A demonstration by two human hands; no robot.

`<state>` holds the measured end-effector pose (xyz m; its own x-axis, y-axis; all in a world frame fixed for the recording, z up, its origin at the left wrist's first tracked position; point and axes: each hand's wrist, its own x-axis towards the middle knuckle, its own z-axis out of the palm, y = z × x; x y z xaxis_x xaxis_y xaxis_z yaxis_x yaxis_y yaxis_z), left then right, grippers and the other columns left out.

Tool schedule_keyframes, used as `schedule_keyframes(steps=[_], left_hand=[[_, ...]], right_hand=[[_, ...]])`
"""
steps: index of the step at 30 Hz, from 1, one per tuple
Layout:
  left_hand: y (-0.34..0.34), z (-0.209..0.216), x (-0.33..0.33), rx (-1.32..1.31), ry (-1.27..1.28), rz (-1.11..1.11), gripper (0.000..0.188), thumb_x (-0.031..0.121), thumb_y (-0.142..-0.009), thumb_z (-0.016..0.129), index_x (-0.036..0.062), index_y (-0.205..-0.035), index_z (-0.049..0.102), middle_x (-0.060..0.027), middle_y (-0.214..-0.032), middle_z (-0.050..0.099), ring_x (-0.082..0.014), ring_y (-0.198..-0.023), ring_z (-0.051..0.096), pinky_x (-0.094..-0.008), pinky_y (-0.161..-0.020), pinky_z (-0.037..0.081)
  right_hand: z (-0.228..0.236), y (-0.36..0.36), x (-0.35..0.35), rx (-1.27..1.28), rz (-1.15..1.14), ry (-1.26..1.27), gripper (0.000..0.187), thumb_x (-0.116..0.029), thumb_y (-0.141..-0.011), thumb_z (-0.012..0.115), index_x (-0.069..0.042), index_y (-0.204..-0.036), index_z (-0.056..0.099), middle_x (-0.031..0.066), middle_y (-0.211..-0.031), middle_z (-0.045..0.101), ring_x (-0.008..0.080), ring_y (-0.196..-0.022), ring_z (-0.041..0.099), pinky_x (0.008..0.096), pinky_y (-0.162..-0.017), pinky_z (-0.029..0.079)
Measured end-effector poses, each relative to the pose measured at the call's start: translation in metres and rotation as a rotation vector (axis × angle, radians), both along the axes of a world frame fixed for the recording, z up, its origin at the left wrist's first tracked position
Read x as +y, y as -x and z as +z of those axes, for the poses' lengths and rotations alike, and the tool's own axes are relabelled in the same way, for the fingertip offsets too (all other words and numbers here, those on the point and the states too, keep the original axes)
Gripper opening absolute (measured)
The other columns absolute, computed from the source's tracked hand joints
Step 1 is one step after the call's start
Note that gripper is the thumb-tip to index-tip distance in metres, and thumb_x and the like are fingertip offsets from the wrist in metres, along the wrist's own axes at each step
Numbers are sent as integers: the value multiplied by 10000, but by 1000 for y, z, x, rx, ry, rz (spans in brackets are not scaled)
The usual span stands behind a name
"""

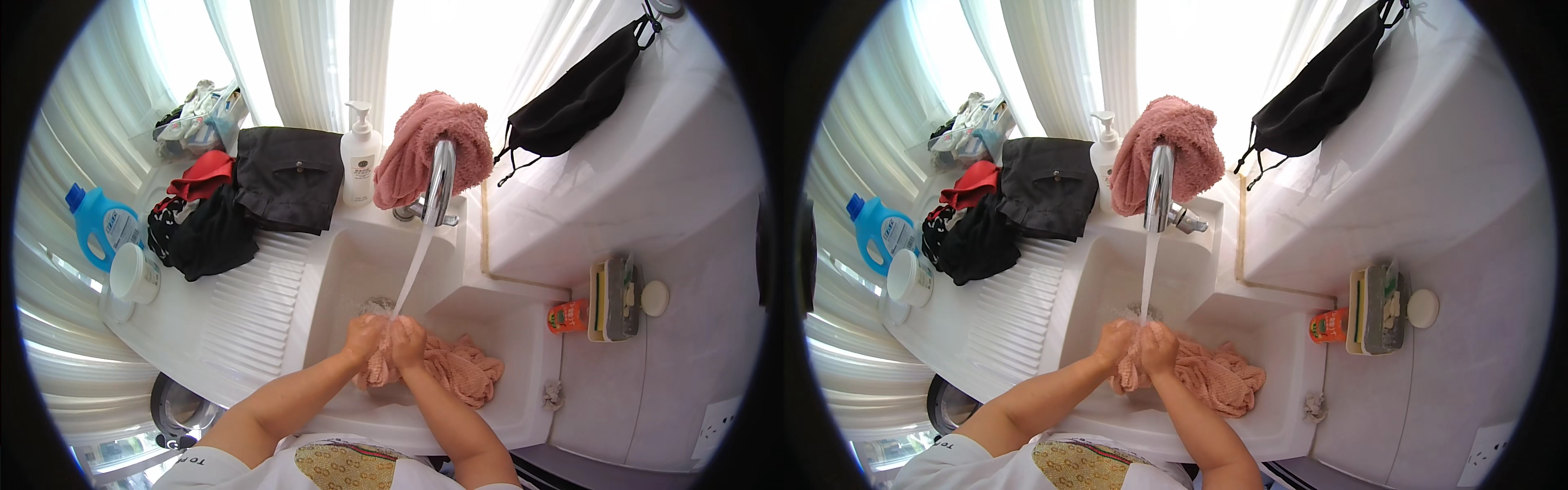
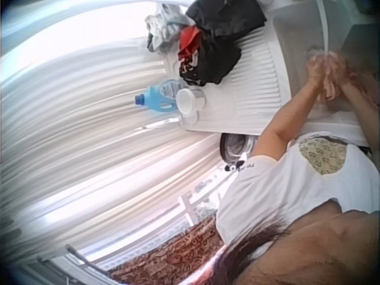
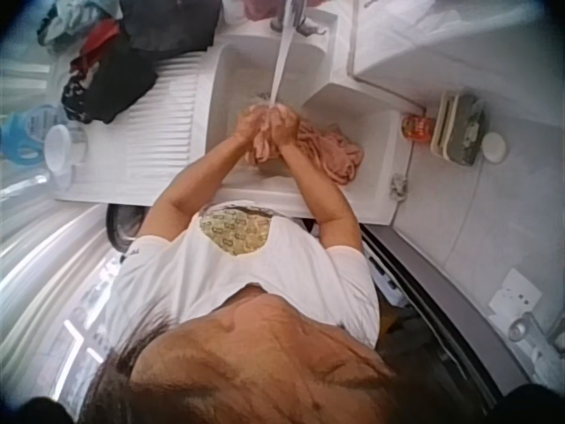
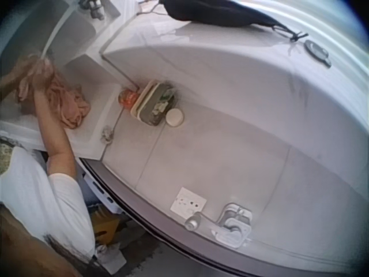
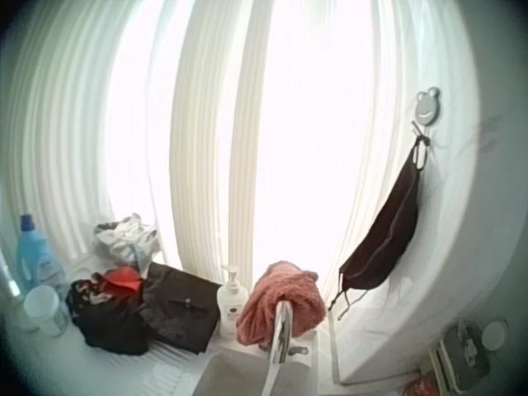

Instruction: The person hand-washes a pink cloth in a sink, scrubs the cloth with their hands under running water, and wrings it out.

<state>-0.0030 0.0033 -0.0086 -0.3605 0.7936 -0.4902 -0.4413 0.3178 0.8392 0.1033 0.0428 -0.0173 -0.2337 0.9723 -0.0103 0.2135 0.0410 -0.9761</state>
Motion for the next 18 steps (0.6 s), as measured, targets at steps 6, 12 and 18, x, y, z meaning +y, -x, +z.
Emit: schedule_keyframes(steps=[6,12,18], left_hand=[[14,37,8,447,2,-144,249,212,-887,554,-16,-843,644,-58,-777,634,-134,-741,565,-297,-651,467],[69,27,15,228,-284,23,265,305,-957,520,65,-1036,601,-19,-916,608,-144,-818,570,-298,-734,472],[39,30,12,-502,-381,-136,618,442,-899,584,101,-1365,361,-55,-1273,487,-183,-1197,464,-365,-1006,400]], right_hand=[[25,-9,35,-79,131,319,256,-239,-874,584,16,-856,608,85,-796,628,178,-762,574,314,-728,456],[33,-16,58,23,51,-101,182,-183,-881,645,-14,-912,584,78,-1010,616,151,-916,560,276,-826,440],[49,22,43,506,323,161,135,-51,-837,652,-49,-955,586,113,-1302,474,165,-1140,476,292,-925,411]])
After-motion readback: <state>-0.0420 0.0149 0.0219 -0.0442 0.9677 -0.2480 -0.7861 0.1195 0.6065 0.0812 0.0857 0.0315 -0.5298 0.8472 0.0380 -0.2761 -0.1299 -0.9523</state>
